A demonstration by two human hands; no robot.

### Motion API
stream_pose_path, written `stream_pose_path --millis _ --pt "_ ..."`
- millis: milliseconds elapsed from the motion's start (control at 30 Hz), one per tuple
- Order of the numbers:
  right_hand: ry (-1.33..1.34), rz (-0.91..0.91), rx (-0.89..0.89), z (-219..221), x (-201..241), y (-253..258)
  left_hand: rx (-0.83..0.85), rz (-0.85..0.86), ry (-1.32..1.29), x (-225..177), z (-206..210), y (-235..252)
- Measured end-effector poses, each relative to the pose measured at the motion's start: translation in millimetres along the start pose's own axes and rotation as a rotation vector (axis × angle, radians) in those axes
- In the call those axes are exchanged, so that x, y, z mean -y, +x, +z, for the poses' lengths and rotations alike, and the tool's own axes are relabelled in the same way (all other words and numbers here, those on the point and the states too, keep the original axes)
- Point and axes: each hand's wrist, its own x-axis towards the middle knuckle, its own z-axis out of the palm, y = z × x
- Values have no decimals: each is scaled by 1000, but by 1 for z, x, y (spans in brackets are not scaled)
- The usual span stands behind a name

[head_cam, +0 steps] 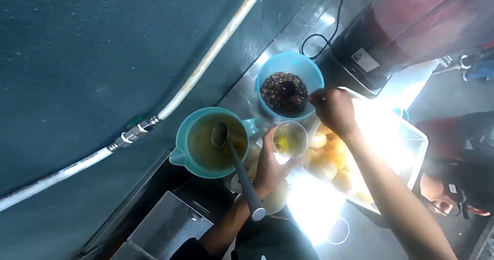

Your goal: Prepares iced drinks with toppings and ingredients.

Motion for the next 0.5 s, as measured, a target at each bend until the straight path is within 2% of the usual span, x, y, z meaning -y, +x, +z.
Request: stream_pose_path --millis 133,267,500 --pt "-36 126 296 46 13 77 2 -1 -14 1 1 -1" --pt "-37 204 364 79 17 105 0 -2 -2 0 1 0" --pt "-18 259 404 101 -1 116 27 -31 10 1 2 1"
